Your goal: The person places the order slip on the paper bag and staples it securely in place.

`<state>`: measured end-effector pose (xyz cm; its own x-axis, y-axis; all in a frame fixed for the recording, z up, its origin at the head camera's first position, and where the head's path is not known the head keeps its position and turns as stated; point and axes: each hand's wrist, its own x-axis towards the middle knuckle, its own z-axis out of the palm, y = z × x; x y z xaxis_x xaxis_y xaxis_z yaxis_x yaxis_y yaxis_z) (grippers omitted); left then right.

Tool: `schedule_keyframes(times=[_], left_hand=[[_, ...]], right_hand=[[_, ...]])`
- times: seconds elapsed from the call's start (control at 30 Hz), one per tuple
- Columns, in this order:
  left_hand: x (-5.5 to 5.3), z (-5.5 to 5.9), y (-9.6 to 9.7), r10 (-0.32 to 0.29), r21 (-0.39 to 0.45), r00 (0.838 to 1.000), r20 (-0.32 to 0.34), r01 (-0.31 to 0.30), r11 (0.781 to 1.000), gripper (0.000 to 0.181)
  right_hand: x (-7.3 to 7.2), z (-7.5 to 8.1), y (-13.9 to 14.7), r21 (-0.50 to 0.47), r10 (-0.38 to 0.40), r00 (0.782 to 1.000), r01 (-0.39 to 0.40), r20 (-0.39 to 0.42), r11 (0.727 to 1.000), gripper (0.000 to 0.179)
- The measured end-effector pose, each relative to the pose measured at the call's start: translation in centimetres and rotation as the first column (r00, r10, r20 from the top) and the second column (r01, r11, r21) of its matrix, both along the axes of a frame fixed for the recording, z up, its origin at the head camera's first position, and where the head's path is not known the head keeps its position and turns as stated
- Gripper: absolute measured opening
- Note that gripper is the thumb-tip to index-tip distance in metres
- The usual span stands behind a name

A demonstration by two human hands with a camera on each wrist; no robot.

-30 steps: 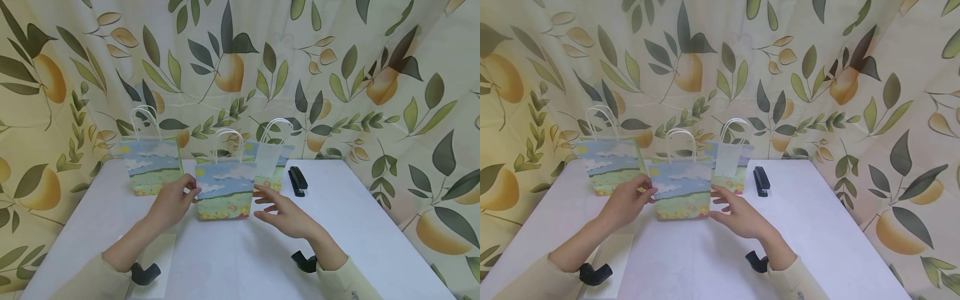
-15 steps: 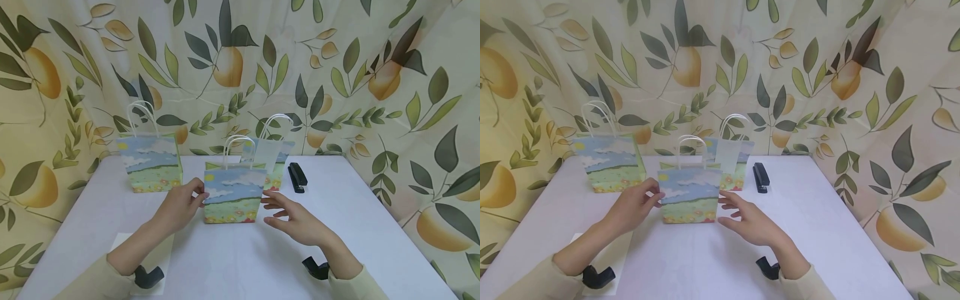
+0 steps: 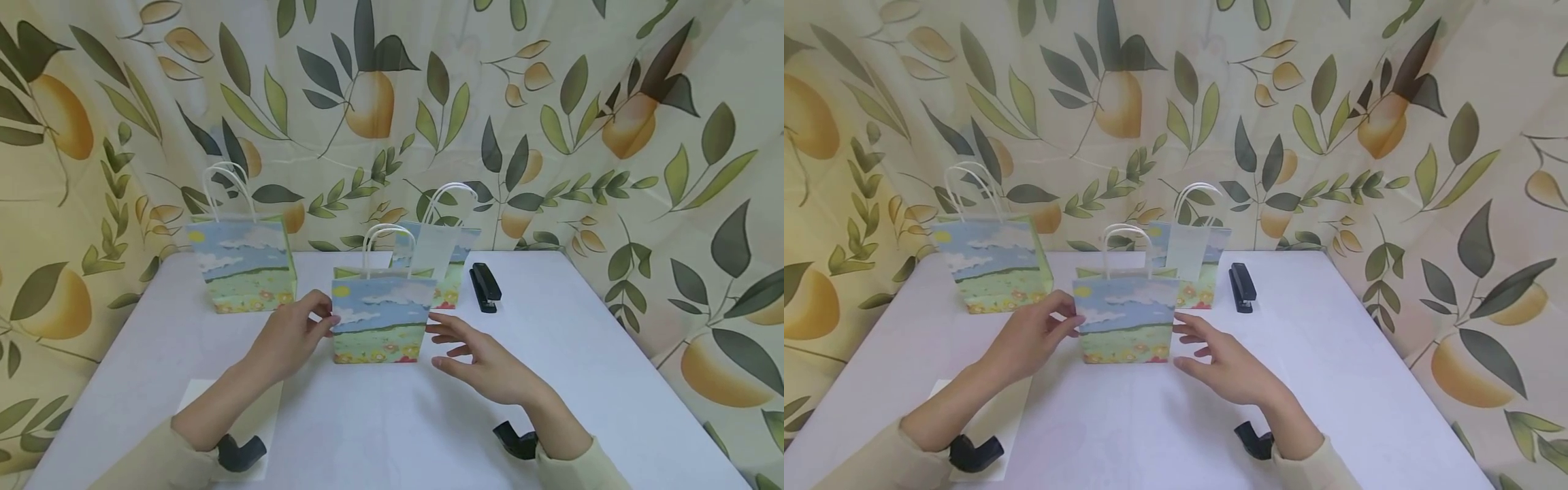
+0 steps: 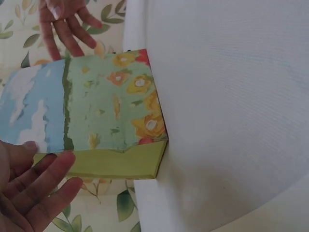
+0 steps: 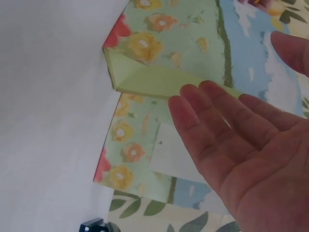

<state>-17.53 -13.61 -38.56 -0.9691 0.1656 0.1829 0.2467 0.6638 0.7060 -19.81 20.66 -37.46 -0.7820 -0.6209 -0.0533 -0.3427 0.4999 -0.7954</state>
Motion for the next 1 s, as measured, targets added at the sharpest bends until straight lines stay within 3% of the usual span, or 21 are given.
schedule_keyframes(times=[0.1, 0.27, 0.4, 0.5, 0.7, 0.87, 1.0], left_hand=[[0.0, -0.1, -0.6, 0.026, 0.035, 1.000, 0.018, -0.027, 0.999, 0.022], [-0.8, 0.0, -1.5, 0.029, 0.168, 0.999, 0.038, -0.035, 0.985, 0.053], [-1.9, 0.3, -2.0, -0.052, 0.308, 0.997, 0.051, 0.034, 0.951, 0.080], [-2.7, 0.4, -2.0, -0.143, 0.397, 0.987, 0.069, 0.104, 0.912, 0.086], [-4.1, 0.4, -1.1, -0.228, 0.459, 0.971, 0.079, 0.167, 0.872, 0.068], [-4.6, 0.5, -0.6, -0.233, 0.492, 0.968, 0.095, 0.157, 0.857, 0.035], [-4.7, 0.6, -0.8, -0.210, 0.483, 0.975, 0.067, 0.153, 0.862, 0.019]], right_hand=[[-0.2, 0.0, -0.2, -0.014, -0.007, 0.999, 0.007, -0.031, 1.000, 0.067], [-1.0, 0.3, -0.6, -0.057, -0.085, 0.994, 0.081, -0.075, 0.995, 0.072], [-2.4, 0.8, -1.1, -0.126, -0.117, 0.989, 0.105, -0.090, 0.987, 0.079], [-3.4, 1.2, -1.8, -0.171, -0.117, 0.990, 0.102, -0.082, 0.980, 0.079], [-5.5, 1.8, -3.5, -0.254, -0.113, 0.994, 0.113, 0.016, 0.961, 0.073], [-6.5, 1.5, -4.6, -0.317, -0.111, 0.990, 0.133, 0.086, 0.939, 0.057], [-6.9, 1.4, -5.4, -0.341, -0.140, 0.988, 0.155, 0.068, 0.927, 0.041]])
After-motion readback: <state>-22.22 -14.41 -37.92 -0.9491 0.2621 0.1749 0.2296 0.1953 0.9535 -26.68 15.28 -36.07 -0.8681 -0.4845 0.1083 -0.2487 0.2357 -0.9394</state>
